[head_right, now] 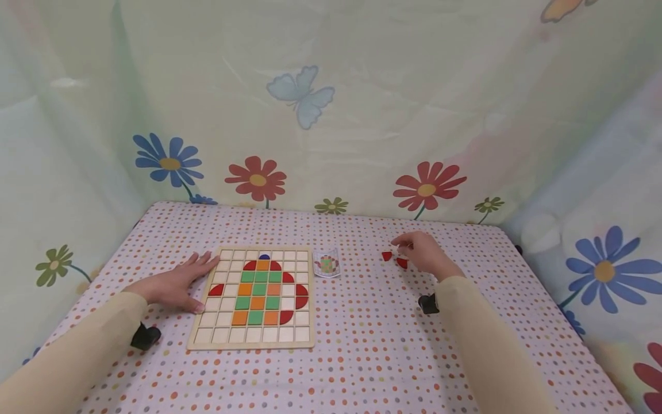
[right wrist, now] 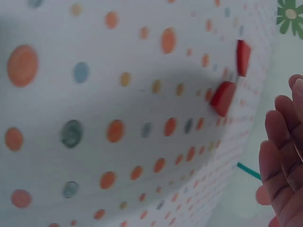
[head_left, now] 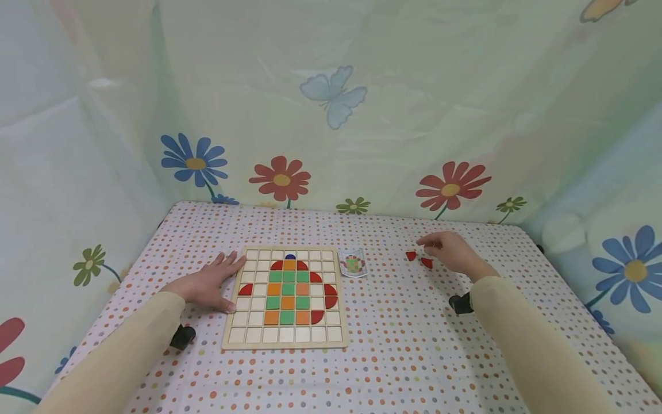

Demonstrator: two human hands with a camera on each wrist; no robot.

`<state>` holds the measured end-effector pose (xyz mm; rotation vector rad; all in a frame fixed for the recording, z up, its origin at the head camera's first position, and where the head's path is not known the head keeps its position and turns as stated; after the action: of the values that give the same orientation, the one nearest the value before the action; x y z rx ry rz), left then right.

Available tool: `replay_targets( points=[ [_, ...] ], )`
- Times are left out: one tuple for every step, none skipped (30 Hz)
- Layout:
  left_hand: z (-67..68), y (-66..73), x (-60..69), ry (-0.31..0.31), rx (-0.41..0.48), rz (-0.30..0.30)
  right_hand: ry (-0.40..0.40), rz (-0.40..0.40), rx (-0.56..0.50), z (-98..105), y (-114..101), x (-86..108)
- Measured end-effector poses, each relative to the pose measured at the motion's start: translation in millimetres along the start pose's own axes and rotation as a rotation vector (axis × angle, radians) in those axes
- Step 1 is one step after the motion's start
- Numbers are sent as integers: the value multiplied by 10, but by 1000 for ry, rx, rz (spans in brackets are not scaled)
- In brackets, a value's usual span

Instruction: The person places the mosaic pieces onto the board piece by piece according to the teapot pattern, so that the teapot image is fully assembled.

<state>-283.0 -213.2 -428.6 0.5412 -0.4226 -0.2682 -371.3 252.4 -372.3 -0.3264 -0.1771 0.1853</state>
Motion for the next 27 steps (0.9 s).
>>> replay_targets(
  points=[
    [2,-1,4,1,-1,4,-6,-17,-1,-28,34,-4],
    [0,-4,6,1,0,8,-11,-32,1,-59,60,-13],
    [-1,-6,9,1,3,11,-14,-45,4,-86,73,-23],
    [-3,-9,11,1,4,13,-17,-61,7,-116,82,-33],
    [-6,-11,12,0,5,14,-20,-71,14,-143,78,-44],
    [-12,-15,11,-2,6,14,-20,-85,25,-170,79,-61],
    [-18,-19,11,-4,7,13,-22,-96,39,-193,73,-74],
    [-25,-22,10,-6,8,11,-26,-108,50,-217,64,-87],
    [-30,-26,9,-7,8,9,-30,-118,61,-237,56,-102],
    [-36,-28,8,-9,7,7,-35,-128,69,-256,52,-115],
    [-41,-31,6,-10,9,7,-38,-127,81,-273,43,-129],
    [-45,-34,3,-10,8,6,-38,-130,89,-286,38,-144],
    [-47,-36,0,-10,7,5,-38,-127,98,-295,26,-154],
    [-47,-35,-2,-10,5,5,-37,-120,106,-305,17,-168],
    [-47,-36,-5,-9,3,5,-37,-112,113,-313,13,-181],
    [-43,-32,-7,-8,2,3,-36,-103,118,-319,7,-192],
    [-41,-29,-9,-7,1,3,-36,-95,122,-325,3,-203],
    [-38,-26,-10,-7,-2,3,-35,-92,122,-329,1,-213],
    [-35,-24,-11,-7,-1,3,-36,-86,121,-334,-3,-221],
    [-31,-18,-10,-7,-1,2,-38,-81,119,-339,-8,-228],
    [-28,-17,-10,-7,2,3,-38,-79,116,-342,-13,-234],
    [-23,-14,-8,-7,1,1,-38,-75,115,-345,-24,-239],
    [-23,-18,-9,-8,2,4,-38,-73,113,-347,-31,-241],
    [-19,-22,-9,-7,2,6,-41,-72,106,-352,-42,-241],
    [-17,-23,-7,-9,2,8,-41,-69,101,-358,-55,-242],
    [-14,-25,-7,-8,-1,9,-43,-67,97,-365,-67,-241],
    [-11,-29,-7,-7,-3,12,-43,-66,93,-374,-77,-242]
  ],
)
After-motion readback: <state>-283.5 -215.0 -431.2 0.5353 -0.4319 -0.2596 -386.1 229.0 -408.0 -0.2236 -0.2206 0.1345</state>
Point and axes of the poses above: each hand's wrist, its own x-axis away from the middle knuckle, its own z-axis out of the back of the hand, y = z × x, the point moved 10 cm from there along -x, towards the middle knuckle, and after that the axes turned 5 degrees about x, right-handed, at the moved point
